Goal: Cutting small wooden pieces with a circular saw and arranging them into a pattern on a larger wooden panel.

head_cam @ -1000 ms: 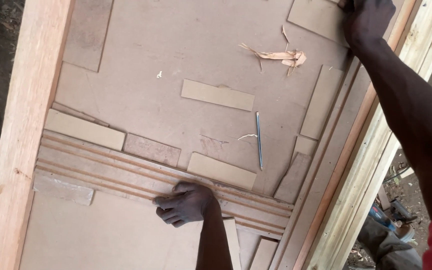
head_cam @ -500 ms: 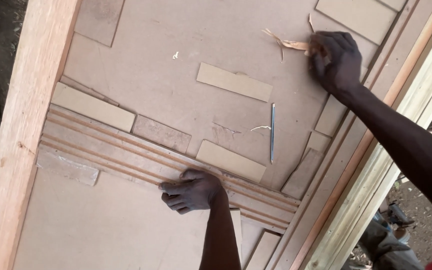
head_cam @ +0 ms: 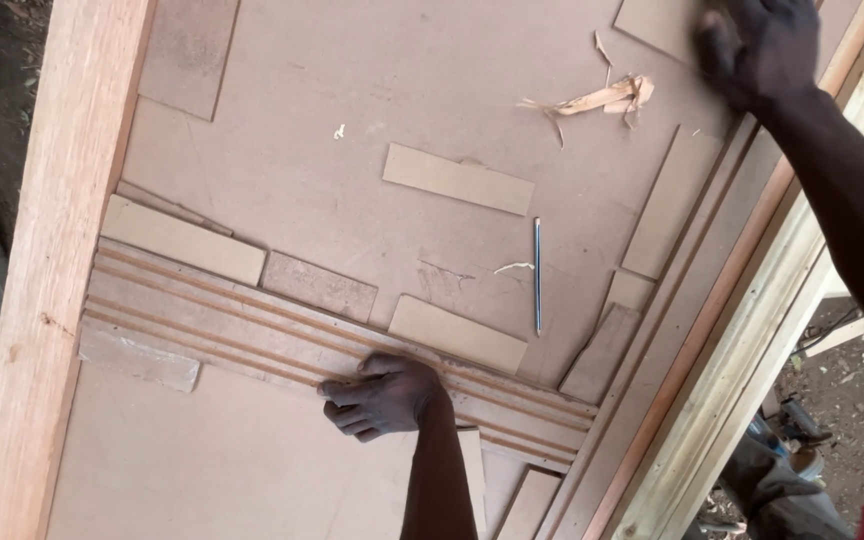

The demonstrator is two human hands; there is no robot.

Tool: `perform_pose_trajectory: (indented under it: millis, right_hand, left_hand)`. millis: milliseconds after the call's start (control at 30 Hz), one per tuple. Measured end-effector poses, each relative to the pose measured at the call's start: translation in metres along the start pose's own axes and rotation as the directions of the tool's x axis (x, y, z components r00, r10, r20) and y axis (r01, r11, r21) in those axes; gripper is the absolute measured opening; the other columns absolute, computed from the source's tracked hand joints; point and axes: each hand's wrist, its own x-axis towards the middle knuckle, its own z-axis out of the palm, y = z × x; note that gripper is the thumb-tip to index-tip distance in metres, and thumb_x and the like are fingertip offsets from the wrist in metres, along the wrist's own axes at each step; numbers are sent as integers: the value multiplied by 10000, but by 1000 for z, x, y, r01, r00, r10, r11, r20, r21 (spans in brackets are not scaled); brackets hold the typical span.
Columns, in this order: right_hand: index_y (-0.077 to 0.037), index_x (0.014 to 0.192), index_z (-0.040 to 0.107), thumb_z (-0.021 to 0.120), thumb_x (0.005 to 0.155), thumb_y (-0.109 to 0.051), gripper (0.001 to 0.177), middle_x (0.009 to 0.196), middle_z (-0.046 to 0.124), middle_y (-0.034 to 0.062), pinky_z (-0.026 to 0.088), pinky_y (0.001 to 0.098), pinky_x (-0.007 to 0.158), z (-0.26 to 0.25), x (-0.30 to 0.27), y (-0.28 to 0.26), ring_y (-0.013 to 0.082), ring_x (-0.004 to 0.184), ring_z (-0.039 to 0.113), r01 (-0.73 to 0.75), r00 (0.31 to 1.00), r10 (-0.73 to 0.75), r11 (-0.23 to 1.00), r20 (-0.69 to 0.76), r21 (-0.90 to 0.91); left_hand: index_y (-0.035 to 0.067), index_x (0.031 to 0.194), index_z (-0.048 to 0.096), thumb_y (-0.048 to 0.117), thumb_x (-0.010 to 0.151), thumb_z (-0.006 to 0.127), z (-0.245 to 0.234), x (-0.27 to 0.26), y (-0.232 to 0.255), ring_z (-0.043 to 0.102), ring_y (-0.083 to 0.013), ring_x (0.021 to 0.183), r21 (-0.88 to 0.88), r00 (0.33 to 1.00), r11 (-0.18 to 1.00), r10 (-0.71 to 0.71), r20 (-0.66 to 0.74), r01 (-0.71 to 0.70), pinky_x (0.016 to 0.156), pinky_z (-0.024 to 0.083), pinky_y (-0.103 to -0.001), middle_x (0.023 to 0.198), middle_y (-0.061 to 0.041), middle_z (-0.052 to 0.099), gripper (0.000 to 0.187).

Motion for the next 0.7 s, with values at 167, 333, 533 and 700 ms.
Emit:
perform_pose_trajectory:
  millis: [167, 333, 533, 700]
  right_hand:
    - [165, 1287, 796, 600, 1157, -56, 322, 1286, 698, 358, 502, 567, 1020, -9, -27, 9, 507, 1192, 626, -130, 978, 159, 969, -131, 210]
    - [93, 1256, 748, 708, 1028, -95, 298, 1244, 682, 274, 466, 540, 943, -17, -20, 13, 457, 1095, 621, -191, 966, 215, 967, -142, 169]
    - [108, 1315, 651, 643, 961, -106, 414, 1250, 607, 273, 424, 549, 984, -15, -10, 5, 464, 1129, 554, -325, 934, 343, 931, -96, 168]
    - [93, 1297, 660, 623, 975, -112, 384, 1229, 582, 245, 433, 539, 970, -17, -14, 7, 426, 1132, 510, -449, 888, 458, 885, -50, 127]
  left_hand:
    - [-24, 1382, 488, 292, 1009, 403, -9, 3, 5, 492, -438, 1018, 50, 999, 998, 41, -28, -40, 841, 387, -540, 1207, -216, 511, 497]
    - [-51, 1390, 495, 298, 1030, 412, -9, 0, 8, 496, -456, 987, 51, 995, 995, 83, -59, -80, 803, 382, -545, 1186, -235, 527, 508]
    - [-28, 1372, 505, 232, 922, 464, -8, 3, 6, 457, -430, 1091, -33, 1000, 999, -22, -20, 21, 866, 357, -550, 1205, -208, 500, 521]
    - [-46, 1362, 544, 252, 946, 455, -6, 1, 4, 479, -432, 1104, 5, 999, 1000, 25, -35, -25, 897, 367, -563, 1232, -232, 529, 520]
